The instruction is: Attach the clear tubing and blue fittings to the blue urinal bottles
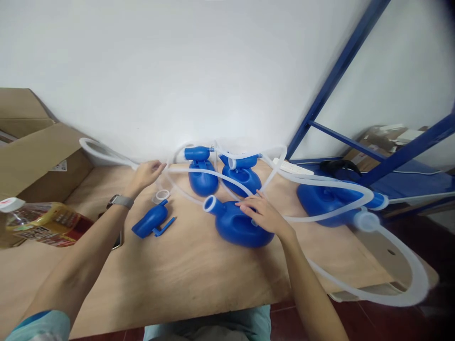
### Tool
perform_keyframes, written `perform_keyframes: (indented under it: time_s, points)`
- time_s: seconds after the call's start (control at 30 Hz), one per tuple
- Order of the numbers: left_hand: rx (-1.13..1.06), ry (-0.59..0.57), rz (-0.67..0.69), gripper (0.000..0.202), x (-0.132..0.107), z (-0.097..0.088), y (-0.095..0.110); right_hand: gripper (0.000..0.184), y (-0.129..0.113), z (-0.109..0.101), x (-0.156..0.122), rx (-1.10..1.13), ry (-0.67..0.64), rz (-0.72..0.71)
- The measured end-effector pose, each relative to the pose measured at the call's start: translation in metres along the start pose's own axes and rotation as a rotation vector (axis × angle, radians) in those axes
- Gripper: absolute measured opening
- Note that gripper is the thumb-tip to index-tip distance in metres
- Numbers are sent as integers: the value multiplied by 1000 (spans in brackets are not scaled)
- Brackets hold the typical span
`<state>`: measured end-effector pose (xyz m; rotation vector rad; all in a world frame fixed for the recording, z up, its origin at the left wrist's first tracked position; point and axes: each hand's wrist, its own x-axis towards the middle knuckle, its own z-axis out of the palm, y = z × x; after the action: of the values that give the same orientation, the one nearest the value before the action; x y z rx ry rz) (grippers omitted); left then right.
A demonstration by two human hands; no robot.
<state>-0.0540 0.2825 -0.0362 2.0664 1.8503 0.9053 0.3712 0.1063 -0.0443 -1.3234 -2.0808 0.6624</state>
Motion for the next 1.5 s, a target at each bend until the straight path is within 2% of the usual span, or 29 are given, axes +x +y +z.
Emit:
perform_keyframes:
  time_s: [0.1, 0.17, 0.23, 0.3, 0.4, 0.47, 0.57, 0.6, 0.67, 0.7, 0.77, 0.83, 0.87, 0.93, 1.0, 1.1, 1.17, 1.37, 1.43, 1.5]
  points:
    - [45, 6, -58, 33, -21, 8, -27, 67, 5, -1, 15, 216, 75, 82]
    - [64, 1, -95, 31, -32, 10, -40, 78, 8, -1, 29, 304, 104, 125]
    - [69, 7, -114, 28, -38, 11, -46, 81, 11, -2, 46, 298, 84, 139]
    - [58, 46, -116, 25, -42, 14, -46, 72, 13, -2, 67, 228, 18, 121]
    - [24, 138, -89, 28, -49, 23, -30, 46, 16, 2, 97, 90, -124, 38]
    - [-11, 173, -36, 32, -62, 31, -9, 37, 17, 8, 110, 37, -206, -20]
    - [-94, 89, 141, 30, -95, 46, 37, 32, 18, 21, 118, 23, -278, -65]
    - [-136, 28, 243, 28, -109, 52, 53, 32, 19, 25, 118, 21, -291, -75]
    - [-248, -110, 545, 26, -133, 64, 84, 32, 18, 28, 116, 13, -290, -83]
    - [-254, -123, 613, 26, -142, 70, 96, 32, 17, 28, 114, 1, -270, -88]
    - [-236, -115, 669, 28, -152, 79, 112, 33, 12, 23, 105, -41, -187, -113]
    - [-228, -105, 674, 37, -153, 83, 118, 34, 5, 15, 89, -76, -107, -160]
    - [-238, -117, 682, 40, -151, 83, 118, 35, 2, 12, 78, -84, -100, -184]
    - [-263, -171, 697, 45, -145, 80, 117, 39, -1, 8, 54, -86, -171, -205]
    - [-288, -262, 675, 49, -140, 75, 116, 55, 0, 10, 32, -123, -242, -201]
    - [-339, -385, 619, 55, -136, 69, 119, 77, 8, 18, 14, -189, -187, -194]
    - [-385, -459, 585, 58, -133, 66, 121, 77, 12, 23, 13, -196, -156, -205]
    - [-557, -681, 379, 61, -121, 52, 120, 76, 13, 27, 22, -146, -209, -262]
    - [-616, -726, 326, 62, -122, 45, 116, 77, 15, 29, 19, -136, -201, -271]
    - [-633, -723, 275, 62, -128, 39, 109, 77, 18, 30, 16, -136, -181, -265]
